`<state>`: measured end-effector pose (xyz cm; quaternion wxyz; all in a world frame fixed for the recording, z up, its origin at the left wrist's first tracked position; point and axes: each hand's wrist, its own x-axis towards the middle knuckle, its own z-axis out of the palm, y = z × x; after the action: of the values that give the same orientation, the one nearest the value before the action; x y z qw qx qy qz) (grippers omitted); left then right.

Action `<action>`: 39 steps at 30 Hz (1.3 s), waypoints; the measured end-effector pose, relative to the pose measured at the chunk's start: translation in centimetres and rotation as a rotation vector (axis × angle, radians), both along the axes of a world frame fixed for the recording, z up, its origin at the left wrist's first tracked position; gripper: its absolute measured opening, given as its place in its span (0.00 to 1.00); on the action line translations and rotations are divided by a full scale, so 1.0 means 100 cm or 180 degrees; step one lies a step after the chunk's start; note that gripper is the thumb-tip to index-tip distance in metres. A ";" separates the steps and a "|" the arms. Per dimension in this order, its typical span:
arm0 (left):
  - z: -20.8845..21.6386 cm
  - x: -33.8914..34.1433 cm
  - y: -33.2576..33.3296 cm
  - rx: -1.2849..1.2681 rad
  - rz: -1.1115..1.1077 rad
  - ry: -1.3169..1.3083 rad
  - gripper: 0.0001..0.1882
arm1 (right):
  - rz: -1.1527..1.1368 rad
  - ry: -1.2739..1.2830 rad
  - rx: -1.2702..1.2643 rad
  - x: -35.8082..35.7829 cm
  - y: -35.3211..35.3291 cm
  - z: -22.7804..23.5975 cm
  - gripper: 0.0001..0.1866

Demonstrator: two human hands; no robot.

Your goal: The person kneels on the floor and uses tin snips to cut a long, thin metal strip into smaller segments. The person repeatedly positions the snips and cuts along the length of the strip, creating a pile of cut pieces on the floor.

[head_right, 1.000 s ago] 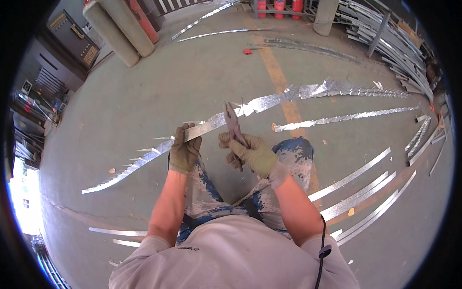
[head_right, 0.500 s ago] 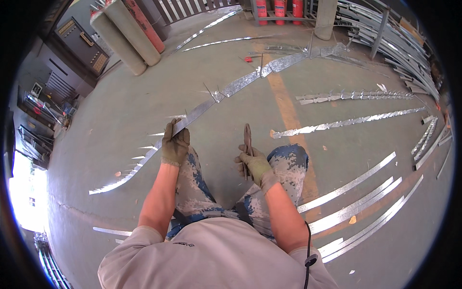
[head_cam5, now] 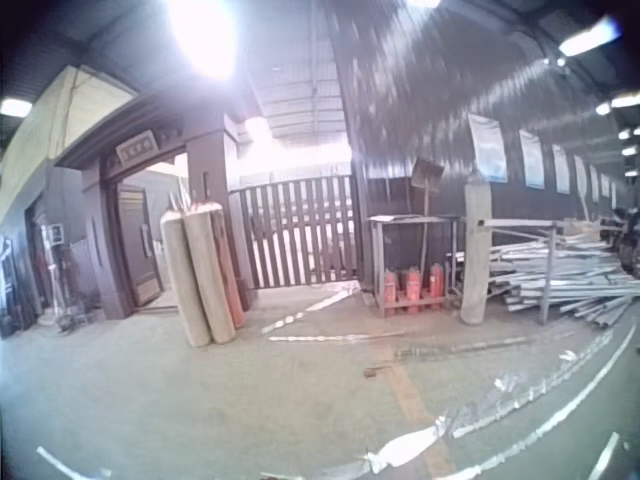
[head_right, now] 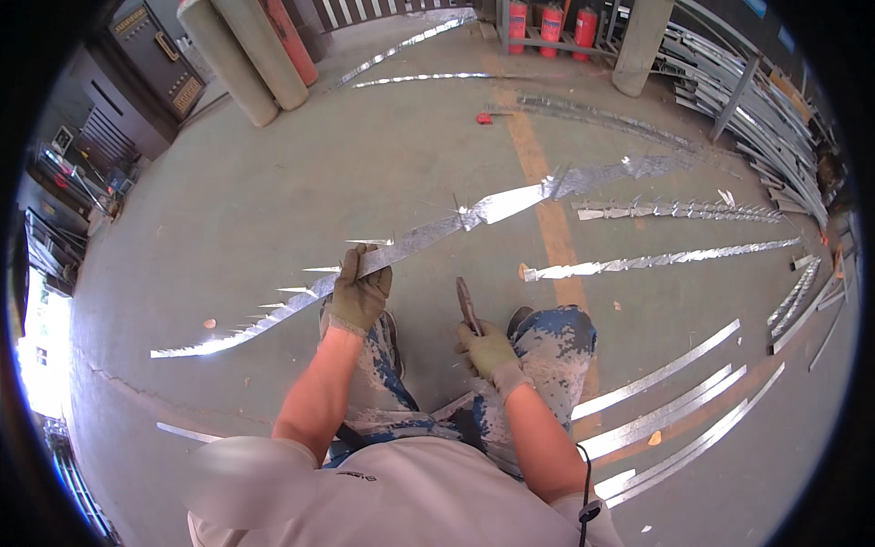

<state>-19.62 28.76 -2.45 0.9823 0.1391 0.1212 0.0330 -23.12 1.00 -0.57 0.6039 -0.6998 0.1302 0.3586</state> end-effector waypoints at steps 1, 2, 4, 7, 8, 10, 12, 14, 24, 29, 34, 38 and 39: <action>0.002 -0.001 -0.003 -0.0026 0.0028 0.0059 0.10 | -0.0040 0.0079 -0.0072 0.000 0.000 0.003 0.21; 0.004 -0.002 -0.006 -0.0052 0.0053 0.0118 0.10 | -0.0083 0.0157 -0.0145 0.000 0.002 0.005 0.21; 0.004 -0.001 -0.011 -0.0073 0.0089 0.0180 0.08 | -0.0079 0.0195 -0.0254 0.002 0.003 0.000 0.22; 0.010 -0.002 -0.019 -0.0095 0.0157 0.0436 0.09 | -0.0145 0.0299 -0.0319 0.002 0.008 -0.006 0.24; 0.013 -0.003 -0.020 -0.0086 0.0148 0.0352 0.08 | -0.0179 0.0338 -0.0319 0.002 0.010 -0.008 0.25; 0.016 -0.003 -0.020 -0.0065 0.0094 0.0288 0.08 | -0.0173 0.0434 -0.0435 0.003 0.014 -0.010 0.26; 0.018 -0.002 -0.022 -0.0025 0.0069 0.0271 0.09 | -0.0214 0.0518 -0.0489 0.000 0.016 -0.014 0.26; 0.011 -0.001 -0.021 -0.0100 -0.0004 0.0282 0.09 | -0.0293 0.0581 -0.0483 -0.005 0.016 -0.019 0.26; 0.004 0.008 -0.017 -0.0123 -0.0235 0.0155 0.11 | -0.0529 0.0580 -0.0420 -0.020 0.020 -0.021 0.23; -0.007 0.011 -0.012 0.0188 -0.0239 0.0087 0.16 | -0.0283 0.0651 -0.0664 -0.018 0.019 -0.041 0.22; -0.008 0.012 -0.014 0.0350 -0.0181 0.0366 0.18 | -0.0394 0.0705 -0.0338 -0.019 0.027 -0.035 0.23; -0.015 0.013 -0.007 0.0546 -0.0292 0.0027 0.20 | -0.0320 0.0678 -0.0264 -0.023 0.028 -0.038 0.23; -0.014 0.012 -0.007 0.0584 -0.0296 0.0045 0.19 | -0.0226 0.0678 -0.0274 -0.023 0.026 -0.037 0.24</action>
<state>-18.38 28.10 -3.82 0.9650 0.2342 0.1180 -0.0027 -25.40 3.64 -4.22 0.5684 -0.6780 0.2336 0.4033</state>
